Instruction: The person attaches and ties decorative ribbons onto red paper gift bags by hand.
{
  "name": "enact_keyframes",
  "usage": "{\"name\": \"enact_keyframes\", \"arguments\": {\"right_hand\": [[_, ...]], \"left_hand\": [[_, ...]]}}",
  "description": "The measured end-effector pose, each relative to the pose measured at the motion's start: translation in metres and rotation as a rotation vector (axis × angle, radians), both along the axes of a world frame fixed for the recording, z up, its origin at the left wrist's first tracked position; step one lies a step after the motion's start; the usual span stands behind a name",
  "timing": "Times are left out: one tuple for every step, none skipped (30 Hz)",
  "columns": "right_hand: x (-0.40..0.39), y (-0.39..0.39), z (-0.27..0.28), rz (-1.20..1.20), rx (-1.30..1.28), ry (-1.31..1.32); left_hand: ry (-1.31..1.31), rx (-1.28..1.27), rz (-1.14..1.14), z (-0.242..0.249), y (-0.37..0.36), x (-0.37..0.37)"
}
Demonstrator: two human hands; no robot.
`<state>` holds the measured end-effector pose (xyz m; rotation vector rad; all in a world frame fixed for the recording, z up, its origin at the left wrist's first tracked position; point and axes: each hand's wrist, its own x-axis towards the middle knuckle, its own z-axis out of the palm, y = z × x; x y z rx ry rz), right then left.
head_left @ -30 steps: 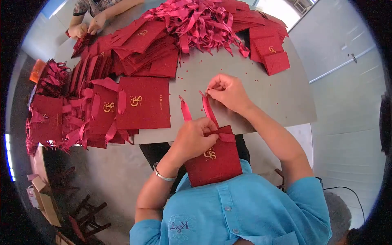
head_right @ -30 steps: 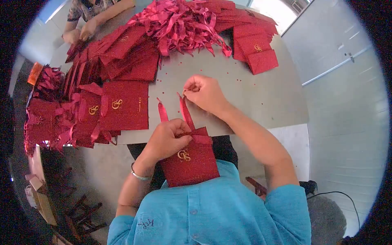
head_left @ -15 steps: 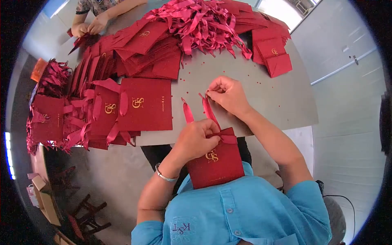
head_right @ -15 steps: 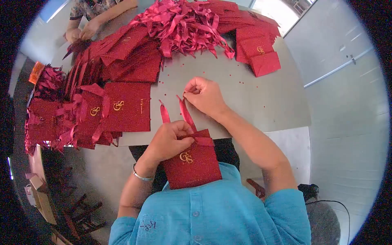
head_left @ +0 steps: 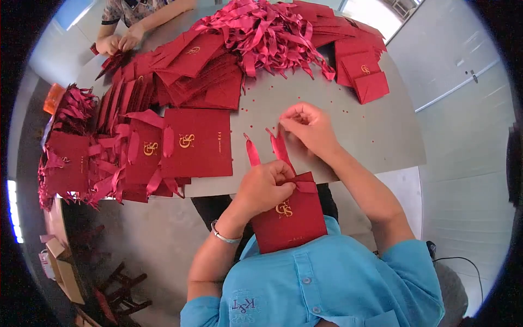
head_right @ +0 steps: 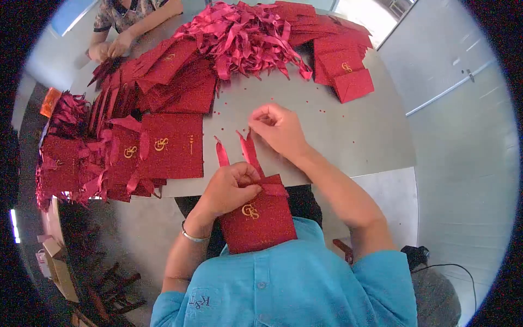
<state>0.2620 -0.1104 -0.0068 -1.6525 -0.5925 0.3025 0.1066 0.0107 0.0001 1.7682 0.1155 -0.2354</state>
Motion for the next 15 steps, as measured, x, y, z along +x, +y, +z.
{"name": "enact_keyframes", "arguments": {"right_hand": [[-0.002, -0.006, 0.004, -0.002, -0.005, 0.001], [-0.006, -0.016, 0.01, 0.025, -0.04, -0.023], [-0.012, -0.028, 0.015, 0.052, -0.081, -0.041], [-0.02, -0.041, 0.021, 0.048, -0.098, -0.025], [-0.027, -0.055, 0.031, 0.151, -0.213, -0.06], [-0.032, -0.066, 0.038, 0.256, -0.324, -0.101], [-0.038, -0.075, 0.042, 0.254, -0.329, -0.098], [-0.045, -0.084, 0.045, 0.32, -0.386, -0.223], [-0.052, -0.09, 0.047, 0.386, -0.441, -0.347], [-0.059, -0.092, 0.047, 0.385, -0.443, -0.345], [-0.065, -0.093, 0.046, 0.343, -0.439, -0.315], [-0.07, -0.093, 0.046, 0.299, -0.434, -0.286], [-0.073, -0.092, 0.046, 0.295, -0.433, -0.285], [-0.075, -0.09, 0.046, 0.265, -0.455, -0.25], [-0.077, -0.089, 0.046, 0.236, -0.476, -0.215]], "left_hand": [[-0.015, -0.023, -0.002, -0.001, 0.001, 0.0], [-0.027, -0.049, -0.003, -0.003, 0.001, 0.0], [-0.018, -0.063, -0.005, -0.001, 0.0, 0.0], [-0.02, -0.013, -0.004, 0.004, 0.0, 0.0], [-0.025, 0.039, -0.004, 0.006, 0.0, 0.0], [-0.021, 0.03, -0.008, 0.003, 0.0, 0.0], [-0.014, -0.007, -0.01, 0.002, 0.001, 0.0], [-0.008, -0.043, -0.011, 0.001, 0.002, 0.0], [-0.007, -0.046, -0.012, 0.001, 0.002, 0.0], [-0.005, -0.041, -0.011, 0.003, 0.002, 0.0], [-0.003, -0.035, -0.011, 0.005, 0.002, 0.0], [-0.002, -0.035, -0.015, 0.007, 0.002, 0.0], [-0.026, -0.044, -0.002, 0.008, 0.001, 0.0], [-0.05, -0.053, 0.012, 0.01, 0.001, -0.001], [-0.05, -0.05, 0.01, 0.011, 0.001, 0.0]]}}
